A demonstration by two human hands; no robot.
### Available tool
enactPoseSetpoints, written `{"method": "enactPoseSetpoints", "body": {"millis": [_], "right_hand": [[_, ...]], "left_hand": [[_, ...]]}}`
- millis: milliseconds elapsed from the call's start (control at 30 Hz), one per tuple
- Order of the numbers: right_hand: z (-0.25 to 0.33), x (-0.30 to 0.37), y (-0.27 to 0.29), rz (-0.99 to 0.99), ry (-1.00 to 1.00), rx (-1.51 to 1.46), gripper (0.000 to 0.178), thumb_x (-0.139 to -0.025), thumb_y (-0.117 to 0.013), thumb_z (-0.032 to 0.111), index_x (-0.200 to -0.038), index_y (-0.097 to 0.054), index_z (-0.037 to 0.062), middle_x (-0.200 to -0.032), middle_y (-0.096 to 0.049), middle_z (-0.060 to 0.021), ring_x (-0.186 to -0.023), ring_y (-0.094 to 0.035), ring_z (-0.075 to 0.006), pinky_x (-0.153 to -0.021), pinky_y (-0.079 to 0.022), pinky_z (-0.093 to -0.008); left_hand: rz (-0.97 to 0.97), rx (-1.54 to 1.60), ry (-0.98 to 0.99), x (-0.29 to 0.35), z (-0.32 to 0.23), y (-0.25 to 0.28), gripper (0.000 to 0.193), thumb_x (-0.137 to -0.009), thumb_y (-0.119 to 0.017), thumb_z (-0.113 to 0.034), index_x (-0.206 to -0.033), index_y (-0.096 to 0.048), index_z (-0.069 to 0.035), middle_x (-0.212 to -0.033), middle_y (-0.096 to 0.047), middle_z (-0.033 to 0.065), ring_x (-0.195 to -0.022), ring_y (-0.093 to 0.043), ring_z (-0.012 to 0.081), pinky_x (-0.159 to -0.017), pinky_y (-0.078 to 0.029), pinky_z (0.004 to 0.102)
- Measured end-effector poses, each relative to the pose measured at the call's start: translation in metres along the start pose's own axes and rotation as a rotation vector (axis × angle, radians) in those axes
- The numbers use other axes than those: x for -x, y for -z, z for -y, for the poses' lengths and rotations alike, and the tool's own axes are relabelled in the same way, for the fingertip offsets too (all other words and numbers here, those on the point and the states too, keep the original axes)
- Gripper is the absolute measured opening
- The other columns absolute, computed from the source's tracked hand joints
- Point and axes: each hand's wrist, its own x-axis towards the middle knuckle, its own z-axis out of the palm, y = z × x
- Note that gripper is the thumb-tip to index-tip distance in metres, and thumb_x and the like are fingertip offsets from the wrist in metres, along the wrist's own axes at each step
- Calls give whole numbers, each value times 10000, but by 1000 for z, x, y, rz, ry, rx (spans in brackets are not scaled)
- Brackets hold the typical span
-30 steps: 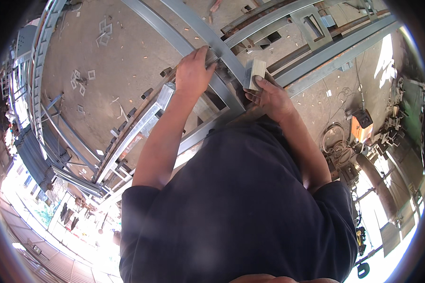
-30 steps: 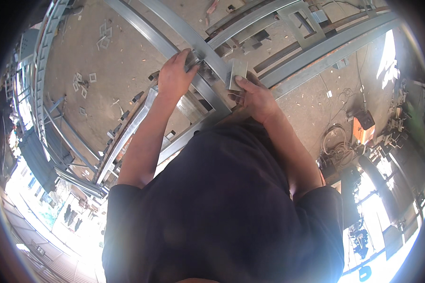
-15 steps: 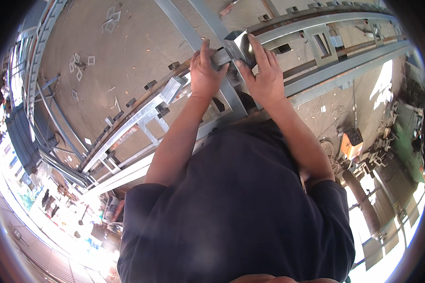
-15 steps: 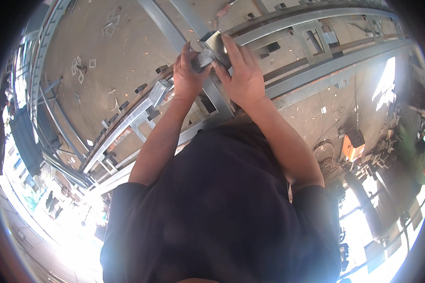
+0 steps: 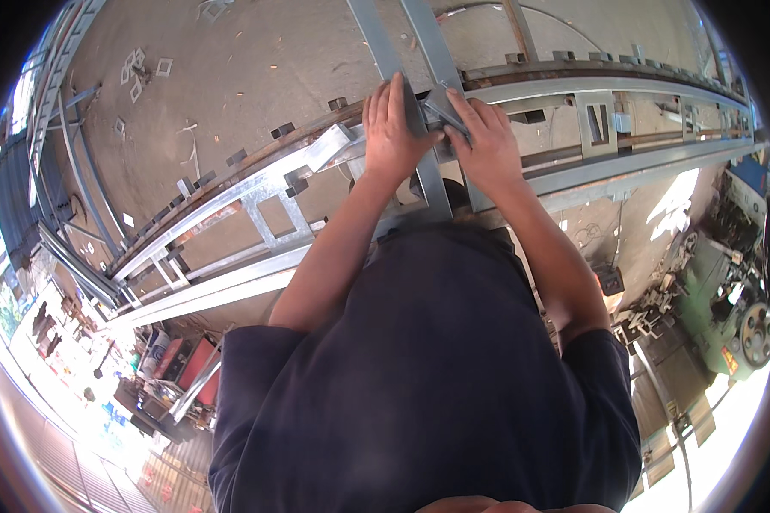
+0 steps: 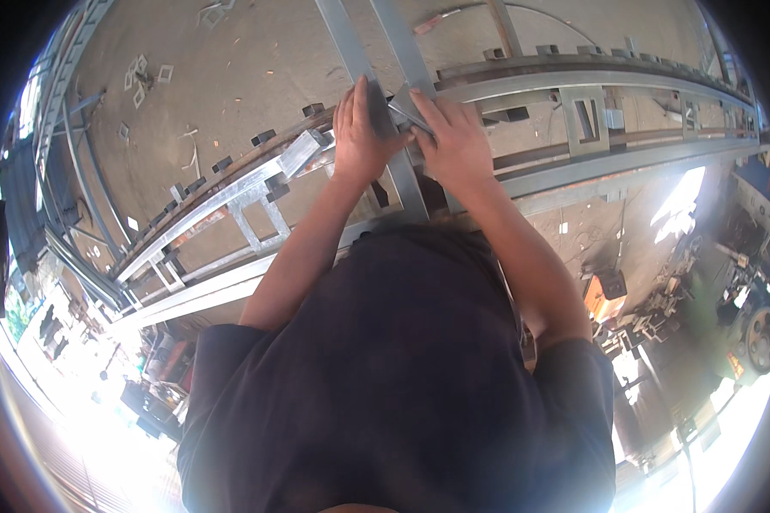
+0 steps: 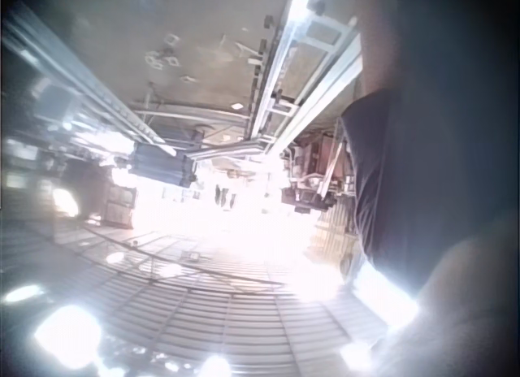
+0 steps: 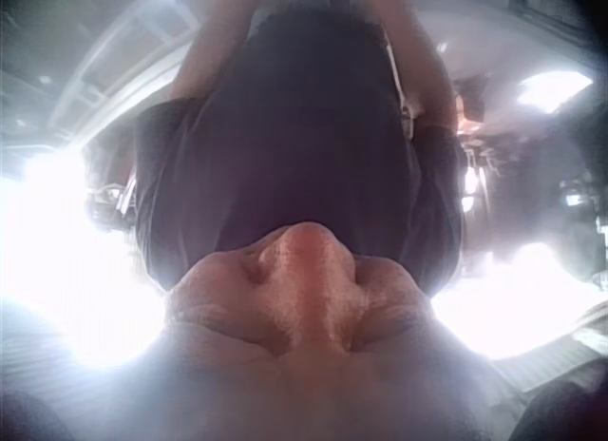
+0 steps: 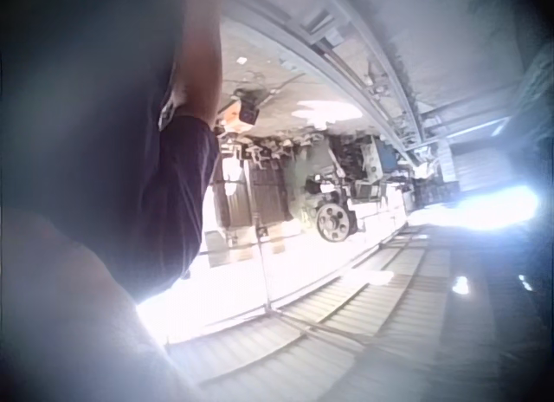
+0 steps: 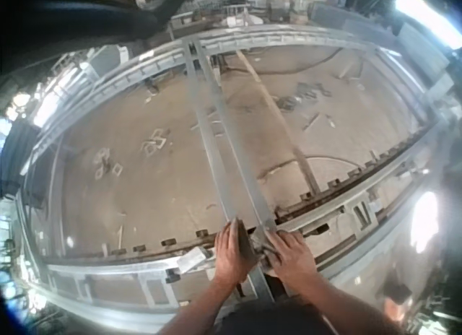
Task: The person assembles a metal frame by placing long metal bars and small metal pieces onto a partially built structure. They repeatedly pick up bars, align them with the frame, and position small metal components at joints. The task continues with additional bars being added to the frame.
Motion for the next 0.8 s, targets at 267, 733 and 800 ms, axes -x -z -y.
{"method": "enactPoseSetpoints", "body": {"millis": [267, 733, 800], "right_hand": [[-8, 10, -25, 168, 61, 163, 572, -908, -750, 225, -1458, -596, 198, -1204, -644, -102, -1060, -583, -337, -952, -467, -470], [-5, -47, 13, -321, 19, -10, 525, -905, -743, 231, -1403, -620, 123, -1154, -690, -101, -1063, -617, -303, -972, -447, -451], [-4, -46, 13, -185, 34, 4, 537, -899, -753, 227, -1411, -615, 140, -1135, -685, -106, -1055, -611, -325, -969, -453, -452]], "left_hand": [[-70, 95, 206, 57, -17, 20, 874, -811, -811, -166, -1552, -364, -45, -1467, -423, 269, -1330, -485, 470, -1083, -462, 508], [25, 99, 277, 19, -22, 30, 350, -858, -686, -149, -1183, -661, -23, -1073, -646, 203, -962, -667, 385, -812, -558, 474], [-44, 38, 254, 11, -18, 28, 342, -870, -691, -171, -1184, -679, -36, -1036, -679, 186, -895, -685, 347, -845, -550, 449]]}}
